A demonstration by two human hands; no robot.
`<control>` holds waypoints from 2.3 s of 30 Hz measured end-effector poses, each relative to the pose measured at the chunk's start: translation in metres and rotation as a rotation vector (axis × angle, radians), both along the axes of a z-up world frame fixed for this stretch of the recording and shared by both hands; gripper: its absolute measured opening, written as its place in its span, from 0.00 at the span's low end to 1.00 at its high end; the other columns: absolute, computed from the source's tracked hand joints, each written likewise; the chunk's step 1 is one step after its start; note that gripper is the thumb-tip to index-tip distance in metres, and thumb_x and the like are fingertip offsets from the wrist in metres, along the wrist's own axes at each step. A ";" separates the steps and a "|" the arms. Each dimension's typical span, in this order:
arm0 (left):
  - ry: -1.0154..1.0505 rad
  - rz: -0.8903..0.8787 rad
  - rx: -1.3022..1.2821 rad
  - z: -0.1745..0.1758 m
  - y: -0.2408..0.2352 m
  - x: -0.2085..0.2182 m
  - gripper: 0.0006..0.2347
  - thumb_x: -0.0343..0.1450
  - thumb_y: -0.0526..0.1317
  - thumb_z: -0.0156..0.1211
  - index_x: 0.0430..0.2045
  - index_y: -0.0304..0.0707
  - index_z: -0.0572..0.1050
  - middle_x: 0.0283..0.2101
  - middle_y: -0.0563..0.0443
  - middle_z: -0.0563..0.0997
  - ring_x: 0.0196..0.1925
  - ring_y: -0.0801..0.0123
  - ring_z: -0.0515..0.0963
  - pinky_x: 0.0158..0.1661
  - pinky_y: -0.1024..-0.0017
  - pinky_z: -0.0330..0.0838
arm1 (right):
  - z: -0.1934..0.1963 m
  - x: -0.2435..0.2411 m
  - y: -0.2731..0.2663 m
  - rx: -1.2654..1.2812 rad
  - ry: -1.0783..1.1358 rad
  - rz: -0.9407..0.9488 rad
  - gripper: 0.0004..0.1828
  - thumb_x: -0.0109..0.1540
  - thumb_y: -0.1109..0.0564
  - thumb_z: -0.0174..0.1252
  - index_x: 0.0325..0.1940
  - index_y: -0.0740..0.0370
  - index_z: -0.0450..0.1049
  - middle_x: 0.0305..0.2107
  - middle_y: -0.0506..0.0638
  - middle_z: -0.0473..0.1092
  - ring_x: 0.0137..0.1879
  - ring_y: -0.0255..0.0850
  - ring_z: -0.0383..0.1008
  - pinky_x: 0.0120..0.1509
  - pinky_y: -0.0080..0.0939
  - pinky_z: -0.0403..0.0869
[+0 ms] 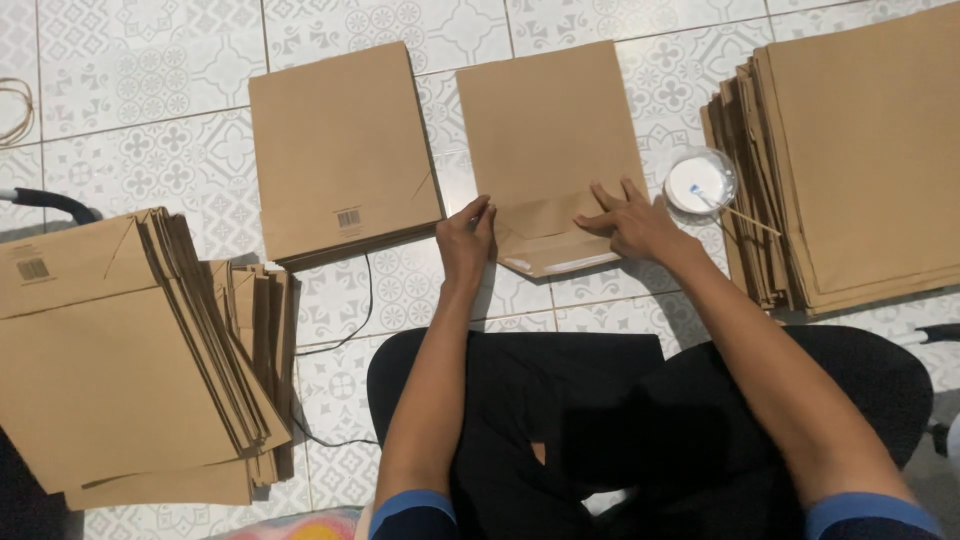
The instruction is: The person sits on the floor and assembles flat cardboard boxes. They use a small stick to apply white glue from a bowl onto the box flaps, then fold and press the flaps to seal the boxes.
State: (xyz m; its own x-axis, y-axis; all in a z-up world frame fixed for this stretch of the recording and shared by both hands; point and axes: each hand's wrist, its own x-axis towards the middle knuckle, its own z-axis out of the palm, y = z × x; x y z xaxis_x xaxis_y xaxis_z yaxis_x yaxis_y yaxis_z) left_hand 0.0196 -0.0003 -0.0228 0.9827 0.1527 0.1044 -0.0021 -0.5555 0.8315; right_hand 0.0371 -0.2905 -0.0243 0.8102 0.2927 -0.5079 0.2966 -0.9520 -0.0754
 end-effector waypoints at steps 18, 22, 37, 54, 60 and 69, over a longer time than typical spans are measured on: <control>0.190 -0.364 0.194 -0.005 -0.003 0.011 0.15 0.58 0.46 0.79 0.29 0.41 0.79 0.34 0.54 0.72 0.46 0.56 0.73 0.56 0.57 0.66 | -0.009 -0.001 0.005 0.538 -0.256 -0.408 0.36 0.50 0.42 0.77 0.63 0.37 0.78 0.73 0.49 0.61 0.75 0.56 0.58 0.74 0.53 0.65; 0.207 -0.345 0.169 -0.015 -0.004 0.012 0.14 0.59 0.47 0.77 0.29 0.44 0.78 0.33 0.57 0.70 0.46 0.60 0.71 0.56 0.58 0.64 | -0.059 0.014 -0.010 0.702 -0.276 -0.485 0.31 0.52 0.52 0.77 0.59 0.37 0.80 0.71 0.49 0.64 0.74 0.55 0.63 0.73 0.51 0.67; 0.280 -0.332 0.203 0.003 -0.009 0.011 0.12 0.64 0.45 0.74 0.32 0.43 0.78 0.37 0.55 0.71 0.51 0.59 0.71 0.61 0.55 0.60 | 0.026 -0.004 0.002 0.705 -0.246 -0.382 0.49 0.45 0.43 0.79 0.69 0.55 0.72 0.66 0.56 0.67 0.61 0.68 0.71 0.64 0.58 0.69; 0.327 -0.656 0.497 0.018 -0.021 0.009 0.16 0.73 0.38 0.58 0.52 0.70 0.76 0.48 0.57 0.67 0.61 0.60 0.64 0.66 0.53 0.51 | -0.013 0.007 -0.011 0.760 -0.278 -0.484 0.24 0.61 0.53 0.69 0.62 0.46 0.77 0.55 0.52 0.76 0.47 0.56 0.79 0.49 0.50 0.76; 0.338 -0.712 0.497 0.006 -0.018 0.011 0.20 0.74 0.37 0.54 0.55 0.77 0.75 0.51 0.56 0.64 0.63 0.58 0.62 0.63 0.57 0.55 | 0.036 -0.003 0.020 0.517 -0.232 -0.447 0.52 0.45 0.38 0.78 0.71 0.49 0.69 0.68 0.54 0.67 0.55 0.62 0.72 0.57 0.54 0.74; 0.325 -0.635 0.467 0.017 -0.015 0.010 0.14 0.73 0.40 0.58 0.48 0.73 0.81 0.48 0.58 0.68 0.61 0.61 0.65 0.63 0.59 0.57 | -0.009 0.014 -0.010 0.800 -0.205 -0.549 0.19 0.66 0.50 0.66 0.62 0.44 0.78 0.59 0.49 0.73 0.62 0.61 0.72 0.63 0.59 0.73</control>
State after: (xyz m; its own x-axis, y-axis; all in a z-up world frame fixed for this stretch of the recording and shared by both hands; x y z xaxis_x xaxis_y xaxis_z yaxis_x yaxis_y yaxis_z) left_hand 0.0301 -0.0157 -0.0058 0.8592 -0.4263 -0.2829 -0.2301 -0.8159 0.5304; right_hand 0.0511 -0.3005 -0.0335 0.9862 0.0455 -0.1594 -0.0916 -0.6522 -0.7525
